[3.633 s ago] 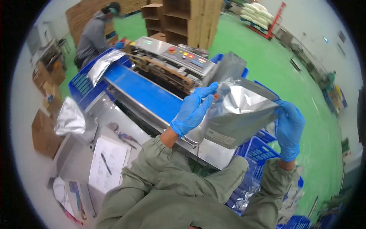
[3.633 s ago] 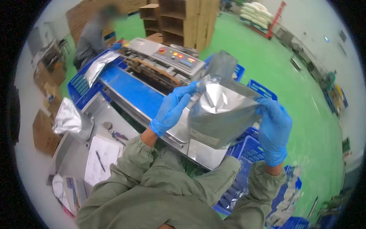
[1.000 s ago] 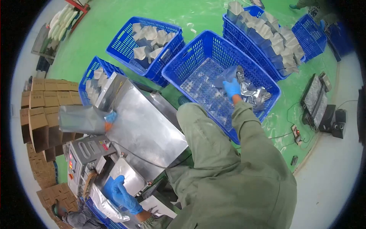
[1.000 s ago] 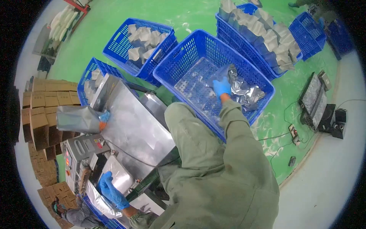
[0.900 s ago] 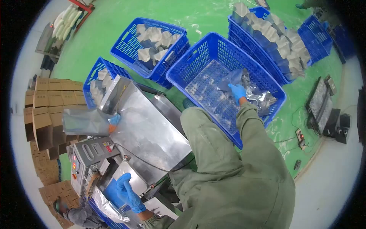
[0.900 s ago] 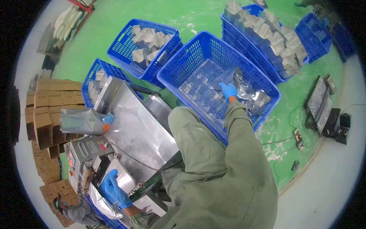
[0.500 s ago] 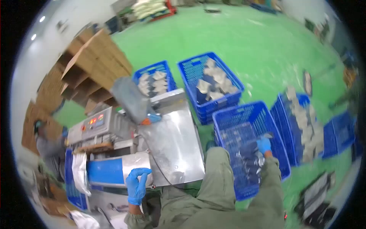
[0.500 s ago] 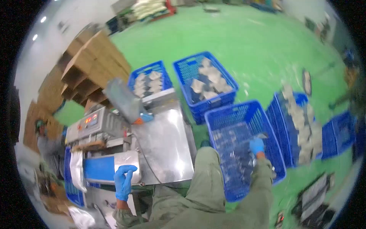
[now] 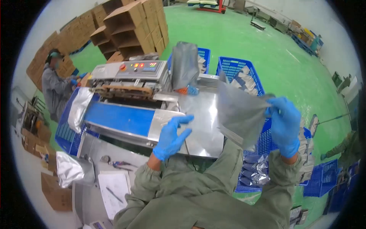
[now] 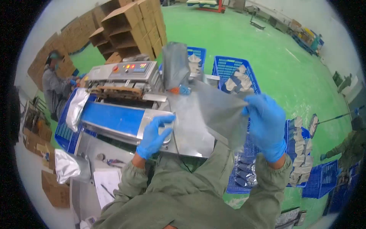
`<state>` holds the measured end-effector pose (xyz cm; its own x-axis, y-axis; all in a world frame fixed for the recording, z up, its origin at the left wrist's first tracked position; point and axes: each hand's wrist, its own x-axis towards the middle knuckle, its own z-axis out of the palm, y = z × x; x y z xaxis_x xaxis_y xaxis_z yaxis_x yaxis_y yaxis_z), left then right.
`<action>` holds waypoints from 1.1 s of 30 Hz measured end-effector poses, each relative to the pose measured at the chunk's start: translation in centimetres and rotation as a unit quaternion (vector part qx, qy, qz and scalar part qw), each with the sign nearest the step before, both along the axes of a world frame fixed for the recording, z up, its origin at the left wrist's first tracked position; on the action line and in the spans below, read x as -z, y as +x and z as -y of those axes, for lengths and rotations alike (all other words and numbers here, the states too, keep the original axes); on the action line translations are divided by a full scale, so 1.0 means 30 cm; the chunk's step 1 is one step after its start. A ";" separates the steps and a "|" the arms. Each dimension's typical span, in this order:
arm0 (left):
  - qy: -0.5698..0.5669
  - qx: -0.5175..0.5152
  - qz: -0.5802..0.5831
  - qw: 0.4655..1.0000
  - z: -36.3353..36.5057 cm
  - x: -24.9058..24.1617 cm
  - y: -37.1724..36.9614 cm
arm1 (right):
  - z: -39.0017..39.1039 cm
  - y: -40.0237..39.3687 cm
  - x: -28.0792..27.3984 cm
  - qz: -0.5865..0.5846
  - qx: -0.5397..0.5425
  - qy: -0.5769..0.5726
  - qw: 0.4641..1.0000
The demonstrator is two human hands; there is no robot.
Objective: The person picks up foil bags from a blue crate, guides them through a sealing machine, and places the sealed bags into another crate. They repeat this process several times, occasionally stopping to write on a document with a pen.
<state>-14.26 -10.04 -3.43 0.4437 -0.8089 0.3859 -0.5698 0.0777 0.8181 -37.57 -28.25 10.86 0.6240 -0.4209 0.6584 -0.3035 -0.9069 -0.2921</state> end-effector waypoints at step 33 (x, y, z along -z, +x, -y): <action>-0.012 -0.252 -0.156 0.955 0.067 0.163 0.524 | -0.060 0.525 0.642 0.225 -0.089 0.552 0.798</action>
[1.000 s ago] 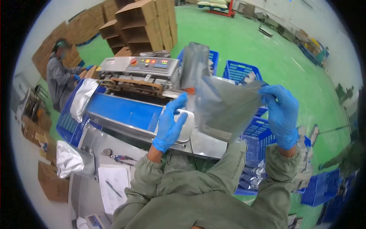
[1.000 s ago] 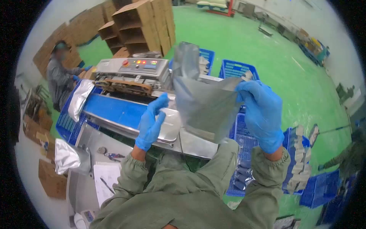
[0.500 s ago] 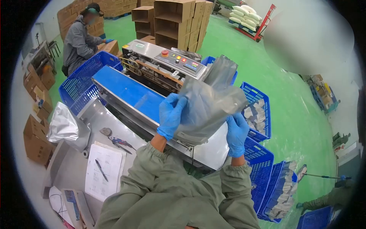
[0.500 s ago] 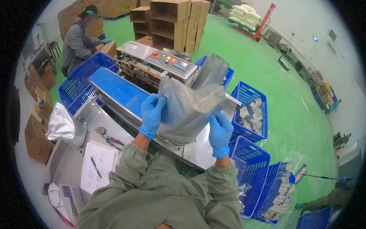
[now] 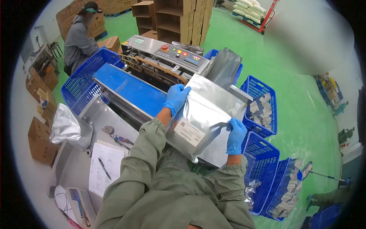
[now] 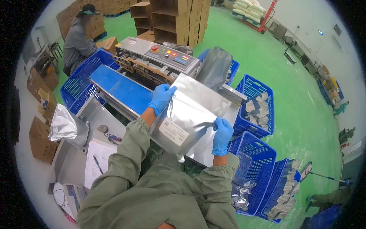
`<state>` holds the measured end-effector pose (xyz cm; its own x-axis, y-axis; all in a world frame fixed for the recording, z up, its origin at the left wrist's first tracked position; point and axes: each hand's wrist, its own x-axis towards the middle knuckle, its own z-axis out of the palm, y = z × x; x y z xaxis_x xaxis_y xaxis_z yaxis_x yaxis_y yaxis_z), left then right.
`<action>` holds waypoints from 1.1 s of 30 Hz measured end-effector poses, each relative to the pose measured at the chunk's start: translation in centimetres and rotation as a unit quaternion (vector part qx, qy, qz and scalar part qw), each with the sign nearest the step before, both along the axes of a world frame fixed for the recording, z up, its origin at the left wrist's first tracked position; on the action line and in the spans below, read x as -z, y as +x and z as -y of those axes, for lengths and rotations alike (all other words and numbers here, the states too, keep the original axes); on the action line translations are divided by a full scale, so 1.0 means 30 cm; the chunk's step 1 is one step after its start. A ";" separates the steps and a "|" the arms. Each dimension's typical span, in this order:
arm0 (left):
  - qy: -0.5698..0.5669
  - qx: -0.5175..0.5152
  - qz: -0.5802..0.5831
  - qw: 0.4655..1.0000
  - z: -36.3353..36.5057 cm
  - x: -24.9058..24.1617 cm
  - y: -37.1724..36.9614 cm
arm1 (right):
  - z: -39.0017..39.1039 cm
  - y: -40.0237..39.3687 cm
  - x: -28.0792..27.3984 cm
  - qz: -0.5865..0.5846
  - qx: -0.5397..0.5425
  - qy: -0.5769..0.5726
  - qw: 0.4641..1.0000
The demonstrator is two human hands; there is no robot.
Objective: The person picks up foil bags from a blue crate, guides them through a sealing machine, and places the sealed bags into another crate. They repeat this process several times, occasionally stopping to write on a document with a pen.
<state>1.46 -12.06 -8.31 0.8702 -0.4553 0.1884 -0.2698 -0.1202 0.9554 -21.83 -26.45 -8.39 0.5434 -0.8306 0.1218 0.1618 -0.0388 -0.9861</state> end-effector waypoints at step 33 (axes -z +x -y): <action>0.141 0.069 0.144 0.977 -0.222 -0.106 -0.216 | -0.152 0.315 0.151 -0.026 -0.175 -0.118 0.977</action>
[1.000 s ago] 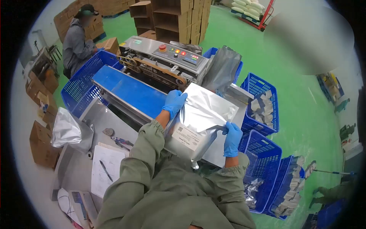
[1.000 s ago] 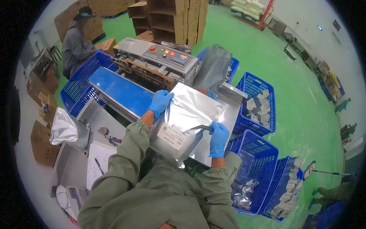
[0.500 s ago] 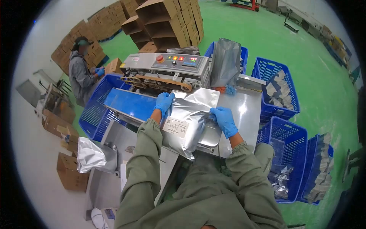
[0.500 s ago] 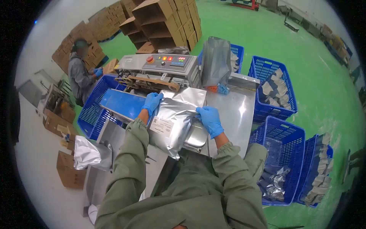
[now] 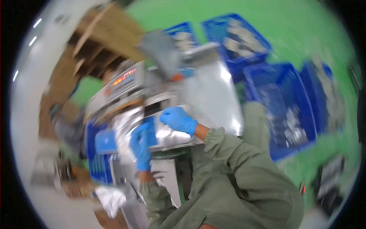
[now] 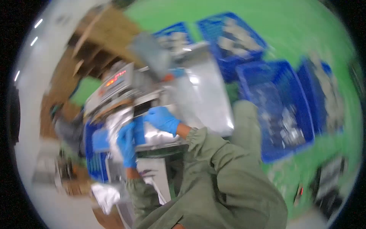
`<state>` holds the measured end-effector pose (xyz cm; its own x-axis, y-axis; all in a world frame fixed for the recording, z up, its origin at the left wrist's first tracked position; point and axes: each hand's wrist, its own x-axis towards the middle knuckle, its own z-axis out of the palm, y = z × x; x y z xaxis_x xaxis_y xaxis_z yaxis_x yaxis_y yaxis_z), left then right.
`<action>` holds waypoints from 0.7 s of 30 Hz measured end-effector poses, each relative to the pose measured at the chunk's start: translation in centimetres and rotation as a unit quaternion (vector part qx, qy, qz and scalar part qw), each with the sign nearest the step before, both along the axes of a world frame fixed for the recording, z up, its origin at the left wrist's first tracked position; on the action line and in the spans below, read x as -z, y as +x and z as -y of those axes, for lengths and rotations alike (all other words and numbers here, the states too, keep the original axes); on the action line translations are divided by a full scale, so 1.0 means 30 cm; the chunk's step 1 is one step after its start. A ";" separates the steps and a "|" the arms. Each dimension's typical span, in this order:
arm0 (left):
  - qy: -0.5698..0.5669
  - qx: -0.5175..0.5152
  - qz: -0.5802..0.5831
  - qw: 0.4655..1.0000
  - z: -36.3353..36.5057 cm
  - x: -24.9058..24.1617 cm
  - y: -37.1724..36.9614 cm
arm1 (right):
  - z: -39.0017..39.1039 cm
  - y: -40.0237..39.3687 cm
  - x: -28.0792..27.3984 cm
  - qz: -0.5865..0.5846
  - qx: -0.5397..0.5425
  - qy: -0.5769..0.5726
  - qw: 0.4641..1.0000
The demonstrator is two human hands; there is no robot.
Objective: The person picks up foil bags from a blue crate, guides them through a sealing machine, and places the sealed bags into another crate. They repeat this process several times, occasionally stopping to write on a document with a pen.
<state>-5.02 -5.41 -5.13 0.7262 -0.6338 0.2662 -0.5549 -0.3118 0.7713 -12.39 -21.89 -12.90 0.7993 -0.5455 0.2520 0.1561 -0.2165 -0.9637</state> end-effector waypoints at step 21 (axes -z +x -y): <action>0.054 0.142 -0.026 0.988 0.353 0.092 -0.349 | 0.731 -1.696 1.213 -0.645 0.444 -0.032 0.621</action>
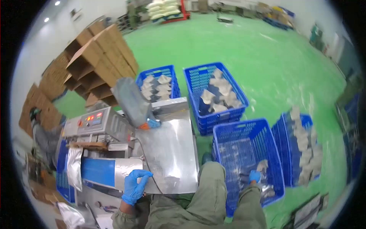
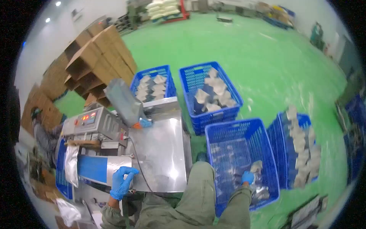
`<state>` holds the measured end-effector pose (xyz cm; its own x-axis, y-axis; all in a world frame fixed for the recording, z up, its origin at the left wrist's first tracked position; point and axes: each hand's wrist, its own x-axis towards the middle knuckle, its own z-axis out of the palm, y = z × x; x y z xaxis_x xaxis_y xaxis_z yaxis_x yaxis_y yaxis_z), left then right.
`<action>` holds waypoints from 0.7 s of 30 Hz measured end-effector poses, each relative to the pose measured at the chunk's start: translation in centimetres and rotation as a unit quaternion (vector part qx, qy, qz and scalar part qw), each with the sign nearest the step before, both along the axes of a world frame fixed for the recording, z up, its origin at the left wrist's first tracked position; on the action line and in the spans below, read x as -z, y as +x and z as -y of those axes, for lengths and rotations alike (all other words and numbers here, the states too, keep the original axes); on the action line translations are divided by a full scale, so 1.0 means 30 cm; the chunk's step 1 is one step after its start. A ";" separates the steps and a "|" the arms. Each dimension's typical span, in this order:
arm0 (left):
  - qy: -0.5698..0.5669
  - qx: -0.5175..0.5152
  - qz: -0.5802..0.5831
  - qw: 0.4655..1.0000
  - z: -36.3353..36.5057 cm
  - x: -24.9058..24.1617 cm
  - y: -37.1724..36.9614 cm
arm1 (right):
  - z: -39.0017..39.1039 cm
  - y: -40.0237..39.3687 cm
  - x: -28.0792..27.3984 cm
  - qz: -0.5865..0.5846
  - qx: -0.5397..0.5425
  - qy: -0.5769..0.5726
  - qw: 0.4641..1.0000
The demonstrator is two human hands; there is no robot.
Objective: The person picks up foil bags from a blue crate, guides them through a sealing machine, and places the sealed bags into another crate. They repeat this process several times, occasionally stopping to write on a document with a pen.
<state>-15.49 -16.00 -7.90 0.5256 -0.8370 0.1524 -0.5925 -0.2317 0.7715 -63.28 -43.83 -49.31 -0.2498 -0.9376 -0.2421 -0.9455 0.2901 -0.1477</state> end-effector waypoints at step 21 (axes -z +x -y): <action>-0.145 0.047 -0.029 0.988 -0.208 -0.066 0.009 | -0.431 0.885 -1.912 0.354 -0.439 -0.469 0.680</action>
